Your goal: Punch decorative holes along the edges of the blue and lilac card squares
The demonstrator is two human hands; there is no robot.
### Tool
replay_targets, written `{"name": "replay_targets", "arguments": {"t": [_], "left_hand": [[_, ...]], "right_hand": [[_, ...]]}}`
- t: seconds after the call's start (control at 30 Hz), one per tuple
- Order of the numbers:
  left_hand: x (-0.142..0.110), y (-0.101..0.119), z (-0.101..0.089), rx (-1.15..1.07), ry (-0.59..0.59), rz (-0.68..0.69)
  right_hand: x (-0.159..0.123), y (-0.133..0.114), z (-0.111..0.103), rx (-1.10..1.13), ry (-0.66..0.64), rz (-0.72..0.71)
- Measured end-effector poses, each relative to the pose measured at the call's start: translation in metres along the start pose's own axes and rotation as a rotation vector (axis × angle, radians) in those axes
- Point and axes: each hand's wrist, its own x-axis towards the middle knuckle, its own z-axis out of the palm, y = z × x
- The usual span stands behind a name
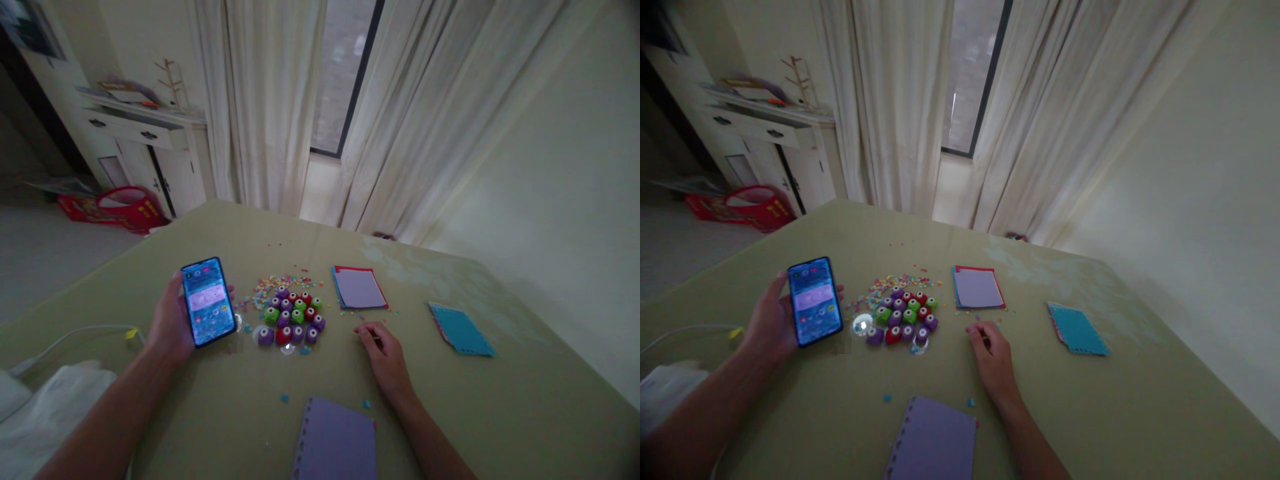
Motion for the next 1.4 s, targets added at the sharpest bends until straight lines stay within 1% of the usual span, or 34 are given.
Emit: {"name": "replay_targets", "arguments": {"t": [0.17,0.33,0.73,0.97,1.23,1.4], "left_hand": [[0.0046,-0.0009,-0.0027,0.077,-0.039,0.054],[0.0057,-0.0018,-0.0020,0.079,-0.063,0.080],[0.0029,-0.0017,0.0016,-0.165,-0.167,0.071],[-0.0030,-0.0023,0.0040,-0.172,-0.152,0.041],[0.0000,-0.0043,-0.0002,-0.128,-0.187,0.079],[0.0000,-0.0032,0.0003,-0.123,-0.188,0.090]], "right_hand": [[0.0001,0.0005,-0.0003,0.000,0.003,0.002],[-0.0005,0.0001,-0.0002,0.007,0.002,-0.004],[-0.0001,-0.0006,0.0004,0.007,-0.005,0.008],[0.0000,-0.0037,-0.0002,-0.006,-0.005,0.006],[-0.0006,-0.0033,-0.0004,-0.009,-0.010,0.002],[-0.0009,-0.0038,-0.0002,-0.013,-0.007,-0.004]]}}
